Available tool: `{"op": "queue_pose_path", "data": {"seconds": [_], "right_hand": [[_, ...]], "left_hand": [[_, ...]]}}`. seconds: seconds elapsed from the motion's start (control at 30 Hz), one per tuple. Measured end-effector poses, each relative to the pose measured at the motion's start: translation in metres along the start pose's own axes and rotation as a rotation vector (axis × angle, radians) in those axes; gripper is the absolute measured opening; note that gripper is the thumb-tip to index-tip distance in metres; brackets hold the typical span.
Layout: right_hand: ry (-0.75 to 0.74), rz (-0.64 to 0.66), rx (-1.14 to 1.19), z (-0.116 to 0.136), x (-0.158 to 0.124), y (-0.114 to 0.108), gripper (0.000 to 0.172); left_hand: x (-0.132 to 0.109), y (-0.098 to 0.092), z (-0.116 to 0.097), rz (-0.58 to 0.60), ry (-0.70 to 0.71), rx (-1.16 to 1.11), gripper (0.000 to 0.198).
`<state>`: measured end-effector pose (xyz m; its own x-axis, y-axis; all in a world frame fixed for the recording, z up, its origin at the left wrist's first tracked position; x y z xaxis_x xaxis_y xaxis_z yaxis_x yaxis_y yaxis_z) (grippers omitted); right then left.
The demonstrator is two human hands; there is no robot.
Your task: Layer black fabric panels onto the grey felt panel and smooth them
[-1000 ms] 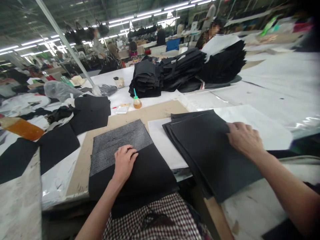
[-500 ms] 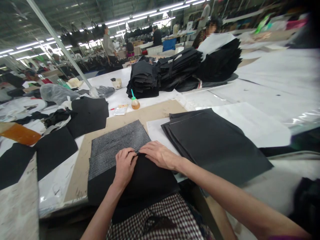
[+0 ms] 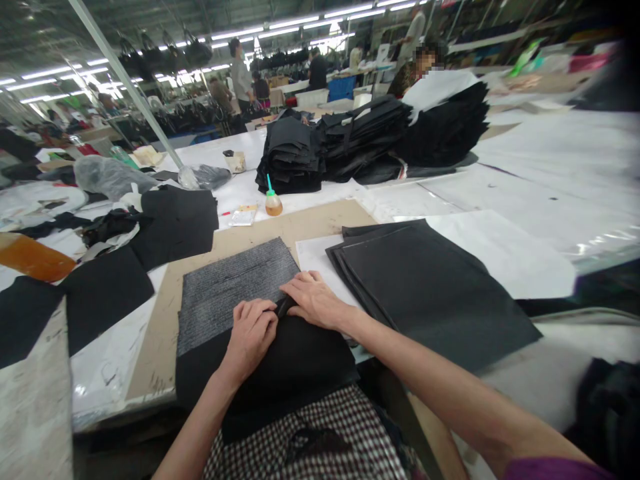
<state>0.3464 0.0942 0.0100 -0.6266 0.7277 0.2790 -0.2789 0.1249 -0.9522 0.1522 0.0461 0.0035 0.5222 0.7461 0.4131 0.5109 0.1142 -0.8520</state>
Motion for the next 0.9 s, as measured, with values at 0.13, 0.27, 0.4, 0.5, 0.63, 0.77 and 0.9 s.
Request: {"op": "queue_pose_path", "data": {"seconds": [0.13, 0.27, 0.4, 0.5, 0.63, 0.77, 0.9], "right_hand": [[0.038, -0.039, -0.029, -0.006, 0.002, -0.004, 0.046], [-0.197, 0.000, 0.035, -0.007, 0.003, -0.007, 0.034], [-0.185, 0.081, 0.064, -0.013, 0.006, -0.003, 0.008], [-0.090, 0.123, 0.044, -0.018, 0.005, 0.002, 0.018], [-0.010, 0.116, 0.092, -0.022, -0.003, 0.006, 0.022], [0.010, 0.043, 0.202, -0.022, -0.010, 0.013, 0.020], [0.045, 0.034, 0.311, -0.027, -0.011, 0.018, 0.012]], "left_hand": [[-0.001, -0.002, 0.000, 0.059, 0.016, -0.046, 0.015], [0.004, 0.001, -0.001, 0.109, 0.038, -0.031, 0.016], [0.001, 0.000, 0.005, 0.089, -0.011, -0.030, 0.010], [-0.011, -0.010, 0.017, 0.016, -0.069, -0.017, 0.040], [-0.044, -0.035, 0.042, 0.024, -0.119, 0.091, 0.060], [-0.094, -0.069, 0.071, 0.038, -0.143, 0.244, 0.052], [-0.139, -0.103, 0.096, 0.029, -0.251, 0.398, 0.049]]}}
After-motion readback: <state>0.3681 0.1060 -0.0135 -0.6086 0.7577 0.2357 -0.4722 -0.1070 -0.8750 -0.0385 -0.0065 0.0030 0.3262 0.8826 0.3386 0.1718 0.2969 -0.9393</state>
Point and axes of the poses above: each hand's wrist, its own x-axis towards the middle knuckle, its own y-axis out of the palm, z = x × y, the point moved 2 cm from there along x, towards the middle knuckle, and after that the axes turned 8 degrees about -x, right-handed, at the moved point
